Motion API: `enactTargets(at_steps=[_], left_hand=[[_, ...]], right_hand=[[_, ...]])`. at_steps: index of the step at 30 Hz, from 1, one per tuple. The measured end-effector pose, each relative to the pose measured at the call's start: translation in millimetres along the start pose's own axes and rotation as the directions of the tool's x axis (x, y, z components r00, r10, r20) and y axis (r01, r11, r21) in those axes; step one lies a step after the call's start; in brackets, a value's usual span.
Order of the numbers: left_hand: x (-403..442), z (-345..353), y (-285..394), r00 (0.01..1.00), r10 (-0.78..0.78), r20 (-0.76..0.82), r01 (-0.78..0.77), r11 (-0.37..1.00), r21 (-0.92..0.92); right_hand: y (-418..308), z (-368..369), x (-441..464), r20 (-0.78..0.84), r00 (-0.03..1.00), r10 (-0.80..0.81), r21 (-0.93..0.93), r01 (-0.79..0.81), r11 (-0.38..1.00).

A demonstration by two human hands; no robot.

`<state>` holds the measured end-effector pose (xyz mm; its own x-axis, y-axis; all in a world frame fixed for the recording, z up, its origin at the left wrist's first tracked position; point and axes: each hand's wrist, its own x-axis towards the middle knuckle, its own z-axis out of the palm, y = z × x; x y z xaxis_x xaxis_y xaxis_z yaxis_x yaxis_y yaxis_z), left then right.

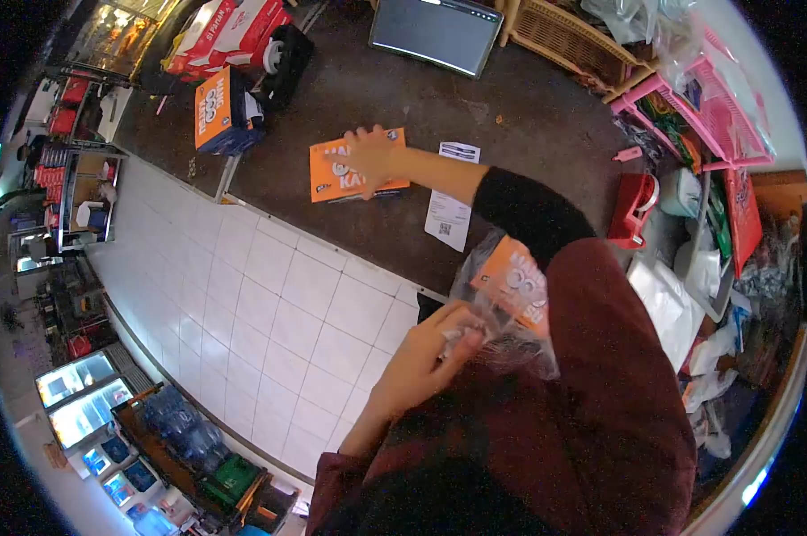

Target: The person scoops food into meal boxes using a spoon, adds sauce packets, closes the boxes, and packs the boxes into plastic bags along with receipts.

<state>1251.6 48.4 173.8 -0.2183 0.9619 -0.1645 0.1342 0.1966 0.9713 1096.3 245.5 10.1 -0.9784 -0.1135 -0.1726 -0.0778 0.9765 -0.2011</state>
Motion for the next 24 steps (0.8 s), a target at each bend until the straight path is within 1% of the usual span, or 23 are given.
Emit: enactTargets(at_steps=[1,2,3,4,5,7,8,9,10,11,12,14,16,17,18,19,20,22,23,24], left_hand=[[0,-3,-5,0.998,-0.037,0.06,0.045,0.989,-0.14],[1,-5,-11,0.997,-0.039,0.067,0.048,0.989,-0.141],[3,-5,-17,0.983,-0.175,0.054,0.183,0.943,-0.279],[6,-5,-22,0.95,-0.307,0.063,0.305,0.859,-0.411],[12,-6,-27,0.95,-0.303,0.071,0.305,0.859,-0.412],[24,-8,-39,0.896,-0.438,0.073,0.412,0.76,-0.502],[24,-2,-55,0.896,-0.438,0.078,0.415,0.76,-0.499],[23,5,-80,0.935,-0.344,-0.084,0.266,0.839,-0.475],[23,10,-94,0.943,-0.291,-0.16,0.192,0.871,-0.452],[23,16,-108,0.943,-0.235,-0.236,0.12,0.9,-0.42],[29,18,-117,0.94,-0.225,-0.255,0.098,0.897,-0.43],[46,20,-129,0.935,-0.205,-0.291,0.056,0.892,-0.449],[60,16,-60,0.954,-0.219,-0.205,0.067,0.821,-0.567],[60,17,-53,0.956,-0.214,-0.202,0.066,0.824,-0.563],[55,20,-50,0.964,-0.224,-0.144,0.118,0.844,-0.523],[50,24,-47,0.967,-0.239,-0.084,0.171,0.86,-0.48],[47,32,-44,0.967,-0.245,-0.074,0.181,0.859,-0.479],[44,52,-37,0.961,-0.276,0.022,0.27,0.917,-0.294],[44,61,-30,0.958,-0.284,0.034,0.281,0.912,-0.299],[47,67,-22,0.978,-0.206,-0.012,0.198,0.954,-0.225]], right_hand=[[2,-12,-8,0.008,1.0,0.017,0.09,-0.017,0.996],[4,-23,-20,0.01,1.0,0.022,0.095,-0.023,0.995],[5,-47,-43,-0.085,0.996,0.042,0.087,-0.034,0.996],[4,-72,-69,-0.179,0.982,0.061,0.077,-0.048,0.996],[-1,-100,-100,-0.27,0.961,0.064,0.064,-0.048,0.997],[-24,-151,-168,-0.429,0.901,0.072,0.073,-0.045,0.996],[-38,-171,-201,-0.497,0.864,0.081,0.094,-0.04,0.995],[-56,-189,-232,-0.489,0.863,0.125,0.2,-0.028,0.979],[-73,-197,-258,-0.477,0.863,0.168,0.305,-0.016,0.952],[-85,-190,-279,-0.425,0.896,0.13,0.324,0.016,0.946],[-93,-181,-298,-0.373,0.923,0.09,0.343,0.047,0.938],[-92,-106,-324,-0.529,0.848,-0.016,0.294,0.201,0.934],[-91,-62,-355,-0.342,0.932,0.121,0.502,0.072,0.862],[-90,-45,-368,-0.347,0.929,0.125,0.501,0.071,0.863],[-92,-33,-380,-0.187,0.933,0.306,0.556,-0.156,0.817],[-95,-25,-389,-0.015,0.882,0.471,0.573,-0.379,0.727],[-96,-19,-394,-0.009,0.878,0.479,0.578,-0.386,0.719],[-97,-17,-396,0.013,0.76,0.65,0.376,-0.606,0.701],[-99,-5,-392,0.026,0.754,0.656,0.377,-0.615,0.693],[-102,16,-382,0.067,0.729,0.681,0.275,-0.669,0.69]])
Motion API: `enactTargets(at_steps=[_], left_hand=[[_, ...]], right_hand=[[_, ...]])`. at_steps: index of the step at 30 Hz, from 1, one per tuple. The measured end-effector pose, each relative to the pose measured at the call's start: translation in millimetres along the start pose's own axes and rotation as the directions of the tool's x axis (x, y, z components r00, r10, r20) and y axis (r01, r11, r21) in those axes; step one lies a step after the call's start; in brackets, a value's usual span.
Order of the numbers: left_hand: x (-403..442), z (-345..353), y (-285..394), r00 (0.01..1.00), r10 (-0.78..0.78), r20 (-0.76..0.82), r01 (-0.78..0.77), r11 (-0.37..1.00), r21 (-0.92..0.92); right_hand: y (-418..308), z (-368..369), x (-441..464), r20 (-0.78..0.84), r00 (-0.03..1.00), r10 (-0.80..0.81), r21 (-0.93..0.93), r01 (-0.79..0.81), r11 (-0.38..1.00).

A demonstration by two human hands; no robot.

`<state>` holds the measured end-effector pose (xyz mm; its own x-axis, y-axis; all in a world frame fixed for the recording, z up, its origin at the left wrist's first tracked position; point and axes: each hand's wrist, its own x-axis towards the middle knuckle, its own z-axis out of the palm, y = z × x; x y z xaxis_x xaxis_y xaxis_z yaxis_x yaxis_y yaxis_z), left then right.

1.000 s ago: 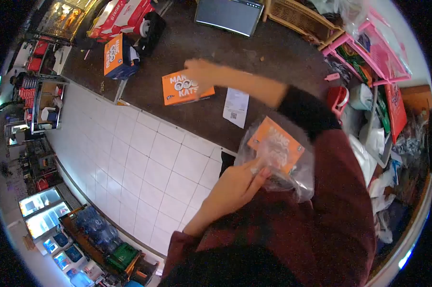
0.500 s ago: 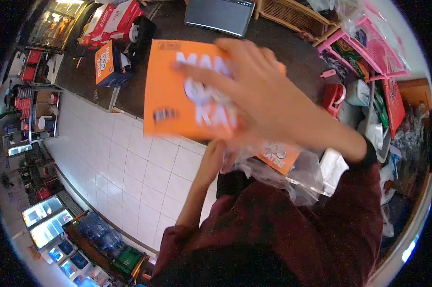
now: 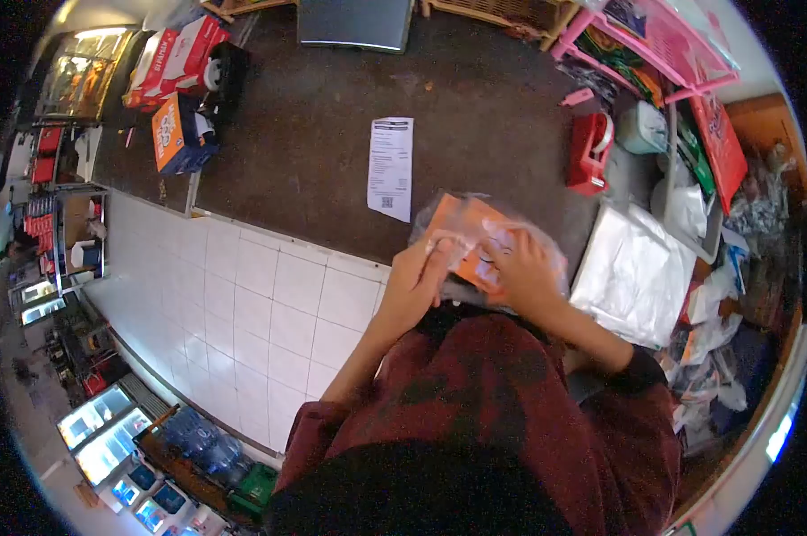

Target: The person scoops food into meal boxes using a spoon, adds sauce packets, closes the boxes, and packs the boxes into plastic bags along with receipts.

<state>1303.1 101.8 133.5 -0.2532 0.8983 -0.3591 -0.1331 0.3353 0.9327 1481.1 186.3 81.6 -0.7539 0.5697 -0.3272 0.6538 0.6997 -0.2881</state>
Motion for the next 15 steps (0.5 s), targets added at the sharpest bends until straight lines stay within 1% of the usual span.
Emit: enactTargets(at_steps=[1,2,3,4,5,6,7,8,9,10,11,12,13,14,15], left_hand=[[2,6,5,0.995,0.099,-0.016,-0.097,0.992,0.082],[3,11,6,0.983,0.143,-0.118,-0.133,0.987,0.088],[5,14,11,0.984,0.147,-0.102,-0.139,0.986,0.088],[7,17,19,0.949,0.302,-0.084,-0.297,0.952,0.075],[6,19,20,0.937,0.333,-0.104,-0.323,0.941,0.098],[6,21,20,0.924,0.363,-0.124,-0.348,0.929,0.123],[5,23,21,0.909,0.392,-0.143,-0.372,0.916,0.149],[6,21,17,0.94,0.267,-0.211,-0.241,0.96,0.141],[10,22,24,0.951,0.166,-0.26,-0.135,0.982,0.13],[17,21,19,0.944,0.228,-0.237,-0.203,0.971,0.125],[12,23,22,0.972,0.139,-0.187,-0.126,0.989,0.082],[10,31,33,0.951,0.164,-0.263,-0.168,0.986,0.005],[8,39,43,0.923,0.187,-0.337,-0.221,0.973,-0.066],[5,46,54,0.889,0.209,-0.408,-0.281,0.951,-0.126],[8,45,54,0.876,0.229,-0.425,-0.272,0.961,-0.042]], right_hand=[[-5,11,6,0.016,0.999,0.049,-0.106,-0.047,0.993],[-10,12,7,-0.208,0.976,-0.065,-0.19,0.025,0.981],[-12,15,8,-0.214,0.976,-0.049,-0.191,0.008,0.982],[-12,22,10,-0.248,0.964,-0.099,-0.137,0.067,0.988],[-10,25,9,-0.285,0.948,-0.143,-0.086,0.123,0.989],[-8,24,3,-0.29,0.95,-0.117,-0.086,0.095,0.992],[-3,19,-4,-0.249,0.961,-0.118,-0.043,0.111,0.993],[9,8,-16,-0.237,0.967,-0.097,-0.029,0.093,0.995],[22,-3,-28,-0.225,0.971,-0.076,-0.016,0.075,0.997],[39,-25,-52,0.014,0.981,-0.192,-0.032,0.192,0.981],[53,-52,-78,0.255,0.922,-0.292,-0.008,0.304,0.953],[65,-91,-102,0.436,0.832,-0.342,0.074,0.346,0.935],[74,-135,-120,0.592,0.699,-0.4,0.174,0.375,0.911],[78,-174,-131,0.309,0.784,-0.539,0.304,0.455,0.837],[85,-206,-137,-0.013,0.792,-0.61,0.389,0.566,0.727]])
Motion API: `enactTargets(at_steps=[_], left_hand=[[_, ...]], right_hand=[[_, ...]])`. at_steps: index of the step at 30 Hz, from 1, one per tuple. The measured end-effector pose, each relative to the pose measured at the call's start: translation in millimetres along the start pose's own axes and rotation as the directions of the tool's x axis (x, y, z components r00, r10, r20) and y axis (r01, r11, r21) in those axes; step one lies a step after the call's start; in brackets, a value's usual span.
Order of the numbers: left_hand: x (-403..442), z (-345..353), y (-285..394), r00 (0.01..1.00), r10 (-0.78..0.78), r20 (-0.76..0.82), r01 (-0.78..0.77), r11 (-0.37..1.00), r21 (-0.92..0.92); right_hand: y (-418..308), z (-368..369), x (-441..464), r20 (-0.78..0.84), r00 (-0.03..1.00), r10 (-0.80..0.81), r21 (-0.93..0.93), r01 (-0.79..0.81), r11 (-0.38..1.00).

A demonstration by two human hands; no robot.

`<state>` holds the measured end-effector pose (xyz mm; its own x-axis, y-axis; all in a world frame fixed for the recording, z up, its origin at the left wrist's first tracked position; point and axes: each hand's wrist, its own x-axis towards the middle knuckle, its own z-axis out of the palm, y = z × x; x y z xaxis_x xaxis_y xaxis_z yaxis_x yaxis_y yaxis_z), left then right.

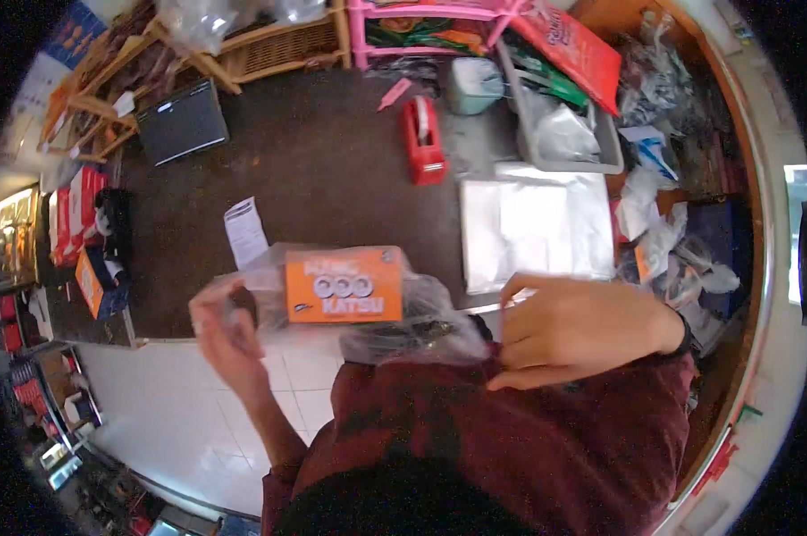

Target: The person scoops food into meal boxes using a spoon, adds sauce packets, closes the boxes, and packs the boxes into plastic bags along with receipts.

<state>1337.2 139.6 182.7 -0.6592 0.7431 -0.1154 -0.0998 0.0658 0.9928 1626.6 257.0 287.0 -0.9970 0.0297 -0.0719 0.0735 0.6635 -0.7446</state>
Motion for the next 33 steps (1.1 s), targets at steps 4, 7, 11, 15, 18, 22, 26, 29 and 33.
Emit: enactTargets(at_steps=[4,7,11,15,18,22,26,29,33], left_hand=[[1,12,1,0.993,-0.021,-0.119,0.028,0.998,0.059],[-2,11,0,0.979,-0.054,-0.199,0.054,0.999,-0.008],[-1,1,-10,0.979,0.135,-0.155,-0.093,0.964,0.249],[-3,-2,-8,0.982,-0.04,-0.184,0.067,0.988,0.142],[-3,3,-9,0.979,0.013,-0.202,0.021,0.986,0.164],[-16,-1,-6,0.984,-0.017,-0.177,0.067,0.957,0.283],[-38,-9,-17,0.985,0.063,-0.159,-0.032,0.981,0.194],[-55,-19,-21,0.976,0.207,0.064,-0.216,0.953,0.211],[-69,-23,-29,0.97,0.205,0.131,-0.231,0.944,0.236]], right_hand=[[43,-51,-68,-0.664,0.58,0.472,0.063,-0.586,0.808],[224,-22,-131,-0.833,0.226,0.505,0.128,-0.81,0.572],[386,37,-195,-0.831,0.167,0.53,-0.061,-0.975,0.212],[348,-17,-203,-0.866,0.03,0.5,0.296,-0.774,0.56],[236,-56,-134,-0.929,-0.135,0.344,0.352,-0.605,0.714],[99,-21,11,-0.978,0.159,0.139,0.038,-0.515,0.857],[60,126,152,-0.343,0.897,0.277,0.647,0.012,0.763],[119,272,176,0.131,0.991,0.024,0.359,-0.07,0.931],[124,314,150,0.147,0.989,0.031,0.02,-0.035,0.999]])
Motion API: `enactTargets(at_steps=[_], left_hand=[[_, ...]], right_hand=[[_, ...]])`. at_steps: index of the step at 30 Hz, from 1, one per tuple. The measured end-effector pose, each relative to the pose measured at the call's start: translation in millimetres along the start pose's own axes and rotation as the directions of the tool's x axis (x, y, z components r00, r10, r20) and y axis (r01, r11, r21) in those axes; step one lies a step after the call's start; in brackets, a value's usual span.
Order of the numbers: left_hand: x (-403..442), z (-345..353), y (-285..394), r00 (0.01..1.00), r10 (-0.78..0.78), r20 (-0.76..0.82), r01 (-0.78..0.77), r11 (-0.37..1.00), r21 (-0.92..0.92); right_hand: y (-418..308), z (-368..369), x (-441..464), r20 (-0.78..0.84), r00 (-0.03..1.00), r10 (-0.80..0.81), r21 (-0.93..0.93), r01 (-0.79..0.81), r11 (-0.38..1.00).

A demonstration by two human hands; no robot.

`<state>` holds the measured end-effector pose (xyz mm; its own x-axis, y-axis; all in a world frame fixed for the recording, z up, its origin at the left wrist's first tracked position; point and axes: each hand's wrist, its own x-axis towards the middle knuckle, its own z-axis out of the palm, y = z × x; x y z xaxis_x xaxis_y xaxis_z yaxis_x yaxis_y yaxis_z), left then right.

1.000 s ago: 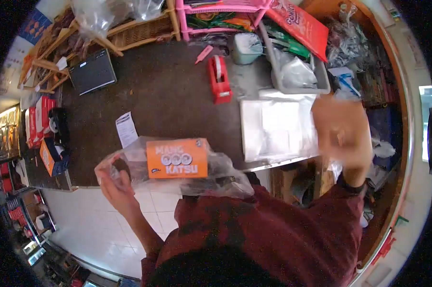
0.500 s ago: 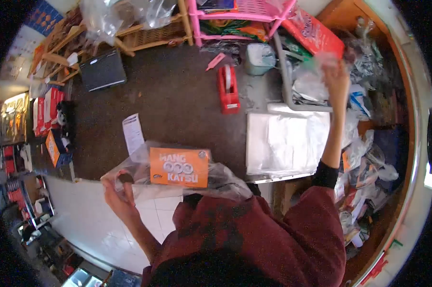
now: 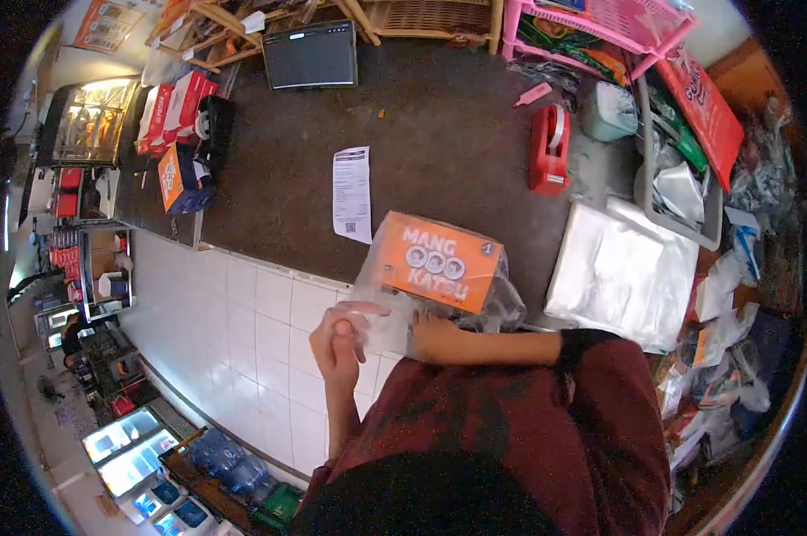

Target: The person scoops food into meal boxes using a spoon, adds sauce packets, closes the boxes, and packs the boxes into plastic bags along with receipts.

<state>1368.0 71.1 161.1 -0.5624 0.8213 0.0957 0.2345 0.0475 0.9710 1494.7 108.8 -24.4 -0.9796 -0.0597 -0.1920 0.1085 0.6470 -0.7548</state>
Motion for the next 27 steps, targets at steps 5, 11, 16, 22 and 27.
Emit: enactTargets(at_steps=[5,11,16,22,27], left_hand=[[9,-14,-3,0.89,-0.297,-0.346,0.249,0.952,-0.178],[60,7,32,0.961,-0.068,-0.267,0.05,0.996,-0.073],[46,22,18,0.918,-0.145,-0.37,0.154,0.988,-0.006],[57,22,20,0.925,-0.175,-0.337,0.164,0.985,-0.061],[72,38,28,0.836,-0.226,-0.5,0.248,0.968,-0.022]], right_hand=[[-69,-196,-116,0.251,0.914,0.318,-0.353,-0.219,0.909],[-94,-295,-177,-0.361,0.923,-0.136,-0.378,-0.011,0.926],[5,-329,-246,-0.7,0.694,0.168,-0.067,-0.298,0.952],[311,-232,-459,-0.888,0.176,0.425,-0.043,-0.952,0.303],[284,-232,-450,-0.909,-0.022,0.417,0.23,-0.859,0.457]])
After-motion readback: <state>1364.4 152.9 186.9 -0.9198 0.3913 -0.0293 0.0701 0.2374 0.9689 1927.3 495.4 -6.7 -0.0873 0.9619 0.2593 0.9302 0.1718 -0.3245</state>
